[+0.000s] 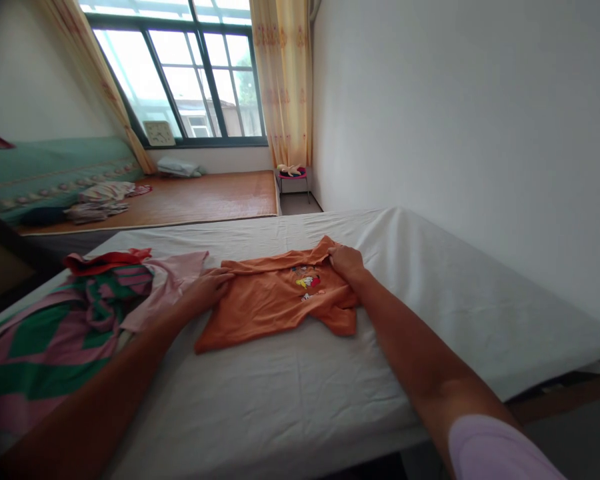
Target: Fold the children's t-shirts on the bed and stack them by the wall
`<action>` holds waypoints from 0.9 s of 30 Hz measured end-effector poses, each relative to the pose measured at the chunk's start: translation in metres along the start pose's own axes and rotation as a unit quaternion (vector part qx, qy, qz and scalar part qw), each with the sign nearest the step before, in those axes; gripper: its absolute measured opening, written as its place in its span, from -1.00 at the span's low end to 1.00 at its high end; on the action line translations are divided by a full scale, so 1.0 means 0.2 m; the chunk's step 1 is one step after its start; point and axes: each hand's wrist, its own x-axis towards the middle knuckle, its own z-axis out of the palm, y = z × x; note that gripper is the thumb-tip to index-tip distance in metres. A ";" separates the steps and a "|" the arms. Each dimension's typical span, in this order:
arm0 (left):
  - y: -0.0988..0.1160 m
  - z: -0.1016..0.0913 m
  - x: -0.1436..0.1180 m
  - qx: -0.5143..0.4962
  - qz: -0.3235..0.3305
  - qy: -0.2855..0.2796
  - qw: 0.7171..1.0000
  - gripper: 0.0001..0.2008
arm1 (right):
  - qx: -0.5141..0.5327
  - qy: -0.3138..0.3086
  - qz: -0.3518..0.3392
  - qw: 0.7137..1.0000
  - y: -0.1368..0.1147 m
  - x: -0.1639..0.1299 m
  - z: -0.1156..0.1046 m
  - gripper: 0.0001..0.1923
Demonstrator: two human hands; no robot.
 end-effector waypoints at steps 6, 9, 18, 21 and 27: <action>0.00 -0.01 0.07 -0.057 -0.073 0.102 0.990 -0.49 | 0.316 -0.038 0.041 0.947 -0.14 0.29 -0.16 -0.66; -0.01 0.00 0.08 -0.123 -0.132 0.139 0.974 -0.30 | 0.508 -0.014 0.005 0.861 -0.23 0.36 -0.21 -0.44; 0.01 -0.01 -0.05 -0.052 -0.038 0.055 0.996 -0.50 | 0.258 -0.060 0.076 0.961 0.08 0.21 -0.05 -0.57; 0.05 0.00 -0.06 -0.016 -0.076 0.030 0.997 -0.55 | 0.190 -0.046 0.079 0.978 0.13 0.11 0.03 -0.58; 0.14 -0.02 -0.05 -0.051 -0.037 0.034 0.997 -0.62 | 0.230 0.042 -0.016 0.972 0.03 0.01 0.10 -0.52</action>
